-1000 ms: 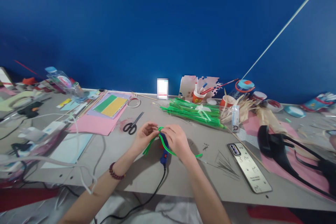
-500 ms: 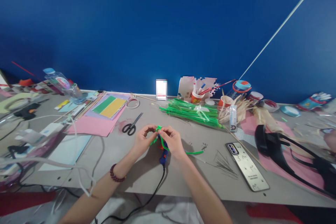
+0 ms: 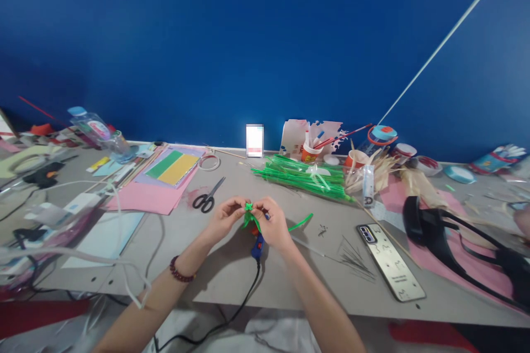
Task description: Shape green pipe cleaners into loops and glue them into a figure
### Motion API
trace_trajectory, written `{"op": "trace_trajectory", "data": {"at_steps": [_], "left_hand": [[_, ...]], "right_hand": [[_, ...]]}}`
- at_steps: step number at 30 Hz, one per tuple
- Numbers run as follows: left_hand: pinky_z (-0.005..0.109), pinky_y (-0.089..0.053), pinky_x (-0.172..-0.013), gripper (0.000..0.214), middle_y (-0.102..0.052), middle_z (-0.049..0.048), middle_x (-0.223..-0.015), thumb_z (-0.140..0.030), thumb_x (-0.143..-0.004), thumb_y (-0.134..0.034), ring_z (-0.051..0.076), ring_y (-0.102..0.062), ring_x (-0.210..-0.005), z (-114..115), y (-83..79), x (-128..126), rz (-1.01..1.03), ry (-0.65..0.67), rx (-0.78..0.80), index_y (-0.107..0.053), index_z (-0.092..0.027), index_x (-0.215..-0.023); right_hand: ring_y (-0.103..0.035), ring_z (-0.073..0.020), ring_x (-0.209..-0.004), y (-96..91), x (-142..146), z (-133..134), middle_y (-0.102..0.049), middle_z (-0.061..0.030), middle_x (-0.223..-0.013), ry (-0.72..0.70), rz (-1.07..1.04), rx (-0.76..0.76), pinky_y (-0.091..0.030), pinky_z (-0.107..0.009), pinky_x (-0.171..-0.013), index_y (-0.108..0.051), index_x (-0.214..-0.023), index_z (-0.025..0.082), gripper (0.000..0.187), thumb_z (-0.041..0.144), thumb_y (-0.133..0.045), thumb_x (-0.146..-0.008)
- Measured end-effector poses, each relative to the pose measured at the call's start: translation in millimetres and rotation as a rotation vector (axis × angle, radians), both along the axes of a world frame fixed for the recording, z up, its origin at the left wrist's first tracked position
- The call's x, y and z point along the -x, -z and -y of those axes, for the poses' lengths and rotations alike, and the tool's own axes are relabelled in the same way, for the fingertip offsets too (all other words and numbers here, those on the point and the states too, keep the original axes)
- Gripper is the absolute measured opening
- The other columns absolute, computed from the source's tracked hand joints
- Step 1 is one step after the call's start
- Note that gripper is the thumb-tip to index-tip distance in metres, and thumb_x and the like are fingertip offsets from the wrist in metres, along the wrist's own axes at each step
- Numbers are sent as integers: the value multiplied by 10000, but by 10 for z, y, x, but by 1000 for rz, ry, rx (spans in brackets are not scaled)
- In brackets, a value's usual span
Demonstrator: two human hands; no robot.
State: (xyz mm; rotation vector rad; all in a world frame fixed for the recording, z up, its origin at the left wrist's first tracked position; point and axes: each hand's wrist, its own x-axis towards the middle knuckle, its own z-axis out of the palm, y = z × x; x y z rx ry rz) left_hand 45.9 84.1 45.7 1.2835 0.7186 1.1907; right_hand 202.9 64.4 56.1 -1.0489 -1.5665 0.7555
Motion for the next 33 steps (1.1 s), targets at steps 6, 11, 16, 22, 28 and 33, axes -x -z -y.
{"op": "trace_trajectory", "data": {"at_steps": [6, 11, 16, 22, 28, 33], "left_hand": [[272, -457, -771, 186, -649, 55, -850, -324, -718, -689, 163, -586, -821, -6, -19, 32, -50, -59, -8, -630, -162, -787], [286, -463, -774, 130, -648, 62, -848, -289, -790, -611, 170, -593, -834, 8, -59, 38, -175, -52, -154, -625, -162, -809], [288, -458, -778, 119, -623, 63, -863, -235, -856, -506, 162, -580, -836, 17, -91, 26, -319, -137, -409, -596, -166, -823], [277, -455, -779, 136, -629, 65, -890, -257, -863, -495, 162, -582, -853, 27, -87, 37, -388, -166, -420, -596, -170, -894], [269, -440, -741, 219, -633, 52, -809, -318, -876, -467, 158, -574, -782, 36, -126, 49, -484, 7, -342, -615, -157, -876], [265, -440, -698, 255, -629, 49, -753, -360, -864, -481, 156, -566, -732, 50, -124, 31, -448, 7, -316, -627, -152, -836]], "right_hand": [[-572, -160, -765, -6, -42, 3, -608, -34, -819, -6, -131, 36, -459, -282, -700, -643, -852, 218, 109, 292, -567, -825], [-579, -165, -801, 15, -72, -41, -611, -41, -851, -51, -160, 111, -470, -270, -693, -666, -810, 209, 124, 319, -618, -780], [-559, -136, -668, 15, -68, -63, -575, -15, -771, -92, -228, 240, -460, -245, -585, -636, -739, 192, 169, 355, -673, -717], [-529, -136, -669, -28, -68, -47, -569, -20, -766, -133, -266, 243, -432, -257, -591, -655, -692, 200, 173, 370, -681, -709], [-455, -91, -573, -65, -112, -5, -511, 7, -722, -240, -528, 440, -376, -226, -532, -642, -672, 183, 193, 357, -724, -674], [-463, -111, -571, -9, -140, 0, -539, -4, -642, -387, -619, 594, -380, -227, -537, -649, -733, 171, 231, 400, -683, -726]]}}
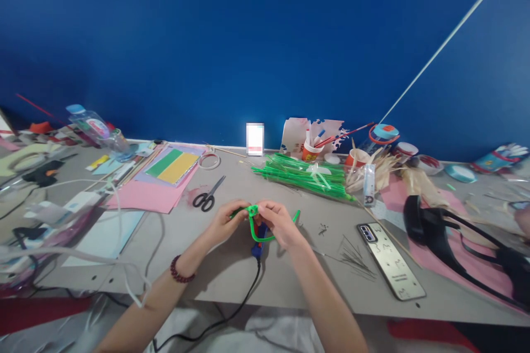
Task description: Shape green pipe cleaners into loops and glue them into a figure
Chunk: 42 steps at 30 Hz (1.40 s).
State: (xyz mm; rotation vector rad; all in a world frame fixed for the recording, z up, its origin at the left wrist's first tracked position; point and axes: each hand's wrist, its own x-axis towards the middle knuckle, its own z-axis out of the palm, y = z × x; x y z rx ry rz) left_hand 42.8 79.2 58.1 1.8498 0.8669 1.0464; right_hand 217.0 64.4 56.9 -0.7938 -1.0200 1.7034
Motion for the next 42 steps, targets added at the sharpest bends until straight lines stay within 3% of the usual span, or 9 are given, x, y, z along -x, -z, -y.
{"op": "trace_trajectory", "data": {"at_steps": [9, 15, 20, 25, 31, 34, 42], "left_hand": [[259, -450, -654, 264, -606, 44, -759, -408, -796, -581, 139, -543, -693, -21, 103, 22, 170, -1, 231, -612, -150, -840], [249, -450, -637, 263, -592, 36, -754, -419, -779, -603, 129, -534, -684, -17, 140, -9, 259, 6, 247, -606, -159, -820], [255, -459, -613, 287, -597, 39, -720, -443, -760, -618, 135, -541, -660, 1, 105, -31, 268, -11, 223, -605, -157, -786], [254, -470, -643, 213, -616, 44, -756, -367, -811, -575, 142, -570, -699, -6, 59, 2, 199, -79, 79, -605, -156, -813], [284, -463, -767, 90, -646, 58, -854, -222, -842, -531, 163, -598, -827, -6, 5, 49, 56, -230, -286, -606, -176, -860], [299, -454, -787, 77, -657, 55, -861, -192, -841, -529, 165, -601, -842, 1, 21, 41, 2, -293, -408, -604, -187, -857], [327, -425, -789, 86, -676, 36, -813, -171, -853, -503, 151, -614, -789, -18, 50, -6, -141, -216, -546, -585, -198, -864]], "right_hand": [[-442, -86, -547, -23, 14, 2, -533, 10, -607, -75, -66, 81, -360, -208, -529, -628, -689, 147, 226, 351, -723, -701], [-437, -93, -509, 23, 39, 8, -522, 13, -585, -160, -112, 177, -391, -227, -513, -635, -712, 156, 251, 382, -737, -672], [-444, -103, -508, 55, 35, 8, -503, 14, -591, -154, -52, 159, -434, -260, -543, -625, -716, 167, 287, 429, -730, -663], [-467, -101, -551, 25, 8, -9, -535, 2, -628, -36, 39, 20, -414, -237, -546, -662, -731, 157, 291, 442, -705, -689], [-516, -112, -593, -11, -15, -71, -581, 8, -664, 222, 157, -98, -410, -233, -565, -654, -916, 194, 328, 463, -658, -729], [-550, -123, -635, -24, 17, -58, -607, -5, -723, 276, 195, -138, -443, -249, -613, -631, -862, 198, 282, 445, -662, -728], [-567, -139, -661, 25, 76, 0, -624, -22, -750, 365, 313, -276, -475, -271, -631, -619, -817, 204, 219, 394, -667, -720]]}}
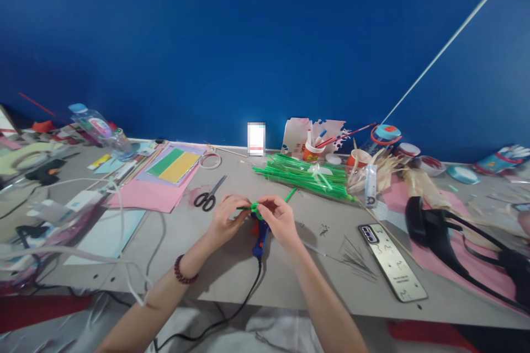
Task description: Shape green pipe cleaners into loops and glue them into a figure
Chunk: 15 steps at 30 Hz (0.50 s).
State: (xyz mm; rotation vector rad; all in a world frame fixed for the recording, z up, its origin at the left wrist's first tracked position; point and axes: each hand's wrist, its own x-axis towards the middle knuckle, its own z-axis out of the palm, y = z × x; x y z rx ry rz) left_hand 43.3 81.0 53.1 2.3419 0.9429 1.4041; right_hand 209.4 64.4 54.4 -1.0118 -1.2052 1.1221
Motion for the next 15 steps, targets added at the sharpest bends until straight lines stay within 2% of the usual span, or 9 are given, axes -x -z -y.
{"op": "trace_trajectory", "data": {"at_steps": [7, 12, 15], "left_hand": [[372, -436, -895, 164, -703, 45, -872, -132, -848, -487, 154, -641, -819, -12, 37, 34, 32, -36, -70, -600, -207, -939], [376, -467, -890, 186, -667, 90, -1026, -165, -876, -442, 182, -605, -984, 20, -15, 63, 207, -19, 48, -612, -203, -940], [351, -487, -834, 170, -623, 101, -1021, -185, -867, -474, 182, -590, -962, 4, -12, 55, 310, -7, 147, -635, -198, -920]], "right_hand": [[-596, -182, -789, 19, -25, 60, -643, -54, -833, 51, 171, -190, -495, -339, -756, -639, -874, 221, 129, 312, -570, -816], [-603, -188, -802, 17, -13, 55, -638, -57, -850, 94, 251, -268, -495, -338, -753, -646, -889, 229, 116, 277, -560, -826], [-612, -183, -768, 12, 11, 41, -643, -59, -862, 71, 260, -267, -514, -321, -689, -654, -923, 236, 145, 294, -567, -823]]}}
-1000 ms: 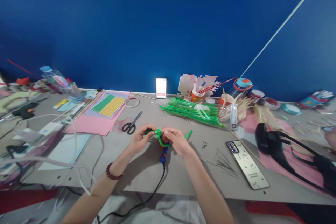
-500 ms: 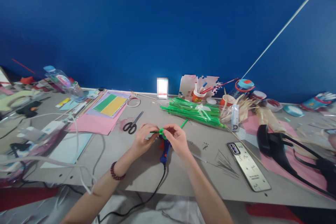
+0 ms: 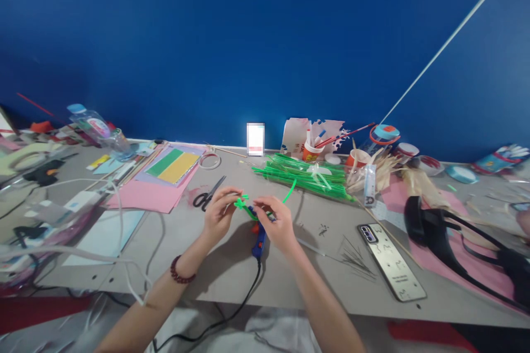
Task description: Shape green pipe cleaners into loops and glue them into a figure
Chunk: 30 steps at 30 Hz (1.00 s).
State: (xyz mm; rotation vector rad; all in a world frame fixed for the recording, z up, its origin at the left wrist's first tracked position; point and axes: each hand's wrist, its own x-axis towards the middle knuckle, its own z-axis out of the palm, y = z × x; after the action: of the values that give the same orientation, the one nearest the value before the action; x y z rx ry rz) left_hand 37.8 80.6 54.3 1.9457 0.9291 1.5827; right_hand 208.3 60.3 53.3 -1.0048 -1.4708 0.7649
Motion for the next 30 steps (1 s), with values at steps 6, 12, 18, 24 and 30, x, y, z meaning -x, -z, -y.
{"op": "trace_trajectory", "data": {"at_steps": [6, 12, 18, 24, 30], "left_hand": [[324, -479, -787, 121, -624, 73, -870, -229, -828, -563, 176, -582, -867, -48, 74, -69, 59, 155, 147, -674, -188, -853], [284, -495, -738, 213, -669, 63, -912, -235, -821, -580, 137, -603, -762, 9, 52, -107, 65, 78, 218, -634, -188, -1021], [296, -502, -792, 131, -691, 62, -905, -195, -812, -588, 159, -630, -859, 17, 36, -92, -7, 47, 83, -665, -190, -917], [280, -521, -737, 65, -691, 56, -824, -205, -808, -591, 153, -639, -788, 53, 22, -106, -17, 25, 101, -647, -173, -800], [265, -530, -735, 67, -697, 57, -843, -172, -806, -585, 147, -650, -789, 81, 90, -115, -44, -7, 29, -651, -178, -801]], "right_hand": [[-610, -186, -749, -28, 46, 12, -656, -62, -862, 7, 81, -75, -513, -283, -582, -691, -855, 254, 102, 278, -614, -793], [-606, -177, -724, -38, 55, 49, -658, -61, -852, 145, 146, -159, -501, -268, -546, -686, -809, 247, 103, 237, -584, -806], [-629, -181, -769, 13, 48, 50, -680, -61, -883, 125, 199, -200, -516, -273, -572, -671, -854, 247, 134, 192, -554, -818], [-635, -179, -736, 22, 103, 76, -674, -64, -842, 180, 177, -225, -496, -255, -520, -647, -807, 227, 107, 167, -559, -808], [-621, -158, -689, 43, 161, 92, -653, -55, -790, 231, 136, -260, -497, -243, -527, -629, -760, 193, 81, 149, -571, -795]]}}
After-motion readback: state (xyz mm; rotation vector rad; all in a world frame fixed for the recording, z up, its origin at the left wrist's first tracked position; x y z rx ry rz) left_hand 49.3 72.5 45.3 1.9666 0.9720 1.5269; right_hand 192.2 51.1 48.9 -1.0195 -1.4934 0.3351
